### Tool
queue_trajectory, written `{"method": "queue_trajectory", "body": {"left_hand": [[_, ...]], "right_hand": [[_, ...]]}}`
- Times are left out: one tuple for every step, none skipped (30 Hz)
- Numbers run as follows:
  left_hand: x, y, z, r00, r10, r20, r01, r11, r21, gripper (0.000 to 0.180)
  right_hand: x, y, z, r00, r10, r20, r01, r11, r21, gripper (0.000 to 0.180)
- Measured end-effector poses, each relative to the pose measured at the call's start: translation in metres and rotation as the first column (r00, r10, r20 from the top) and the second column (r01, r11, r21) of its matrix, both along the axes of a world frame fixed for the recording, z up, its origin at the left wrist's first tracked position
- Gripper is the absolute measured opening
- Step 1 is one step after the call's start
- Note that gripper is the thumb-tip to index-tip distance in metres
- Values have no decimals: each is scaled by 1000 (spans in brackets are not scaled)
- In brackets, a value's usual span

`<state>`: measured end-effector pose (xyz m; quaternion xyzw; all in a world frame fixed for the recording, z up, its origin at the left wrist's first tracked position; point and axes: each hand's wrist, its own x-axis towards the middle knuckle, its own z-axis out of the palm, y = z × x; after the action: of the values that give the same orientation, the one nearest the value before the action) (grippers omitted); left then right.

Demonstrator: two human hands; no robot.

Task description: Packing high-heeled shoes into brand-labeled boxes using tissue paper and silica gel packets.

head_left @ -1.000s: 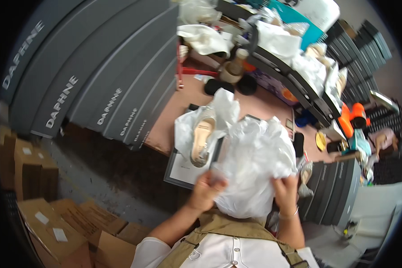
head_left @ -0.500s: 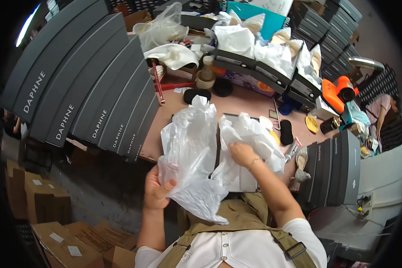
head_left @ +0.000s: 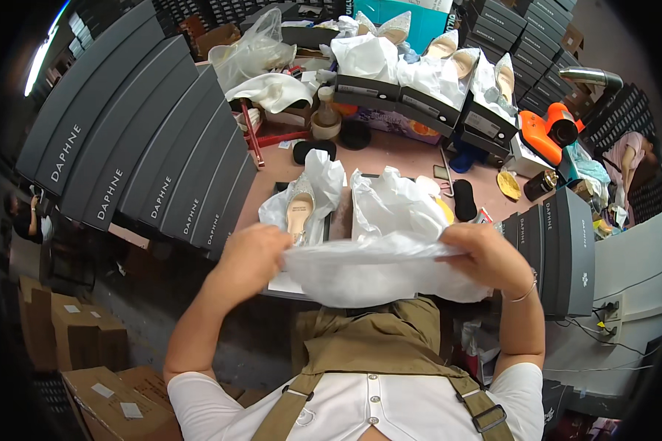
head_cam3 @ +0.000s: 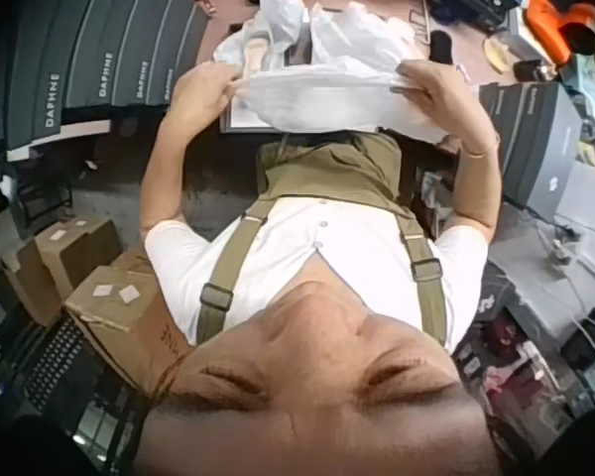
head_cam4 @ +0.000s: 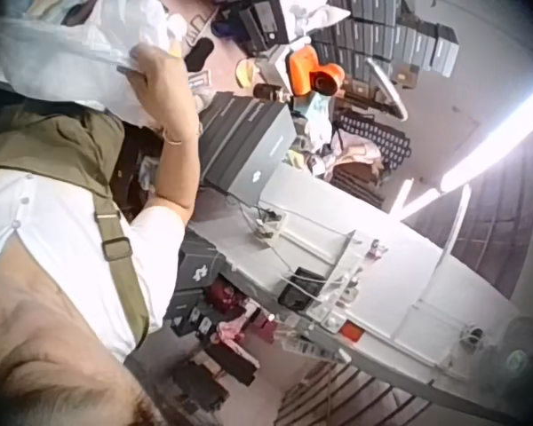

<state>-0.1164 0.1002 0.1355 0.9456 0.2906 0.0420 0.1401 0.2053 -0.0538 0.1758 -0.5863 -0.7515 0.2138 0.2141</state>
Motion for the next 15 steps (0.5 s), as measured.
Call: {"method": "queue_trajectory", "body": {"left_hand": [[-7,12,-13,1000,5,-31,-4,999,35,12],[-11,19,-30,987,37,154,2,969,-248,10],[-11,21,-48,942,106,317,76,856,-511,8],[-10,16,-57,875,222,430,184,669,-720,6],[-9,4,-63,756,536,375,233,315,-920,6],[-14,2,-90,654,677,339,368,107,-924,9],[-7,-9,-101,549,786,284,359,85,-929,10],[1,-21,-109,428,877,218,345,65,-936,10],[5,-30,-116,427,863,271,261,169,-950,10],[0,-33,-122,503,815,289,163,239,-957,11],[-8,-32,-127,578,761,295,71,313,-947,12],[-8,-30,-125,647,700,303,-8,403,-915,13],[-10,-33,-112,722,660,209,7,295,-955,16],[-11,-33,-108,796,582,166,-48,333,-942,17],[-15,-33,-105,858,499,117,-96,379,-920,19]], "right_hand": [[10,-7,1,997,-66,-41,63,995,-79,20],[21,-12,0,988,-137,-78,123,980,-159,20],[33,-19,-11,967,-226,-118,188,945,-266,27],[43,-27,-30,950,-305,-71,284,934,-216,27],[50,-34,-57,926,-378,-27,368,914,-171,28],[55,-44,-83,891,-453,22,452,883,-125,29],[58,-55,-110,864,-502,-41,494,861,-123,31],[60,-65,-129,843,-529,-94,504,840,-202,25],[63,-78,-158,706,-617,-347,533,786,-313,23],[63,-88,-174,497,-667,-556,517,741,-427,22],[61,-100,-184,334,-679,-654,490,717,-495,21],[57,-103,-186,162,-666,-729,453,706,-545,21],[55,-105,-188,-19,-636,-772,408,699,-587,20],[56,-107,-188,-44,-633,-773,407,695,-593,22],[58,-109,-186,-67,-627,-776,405,693,-596,23]]}}
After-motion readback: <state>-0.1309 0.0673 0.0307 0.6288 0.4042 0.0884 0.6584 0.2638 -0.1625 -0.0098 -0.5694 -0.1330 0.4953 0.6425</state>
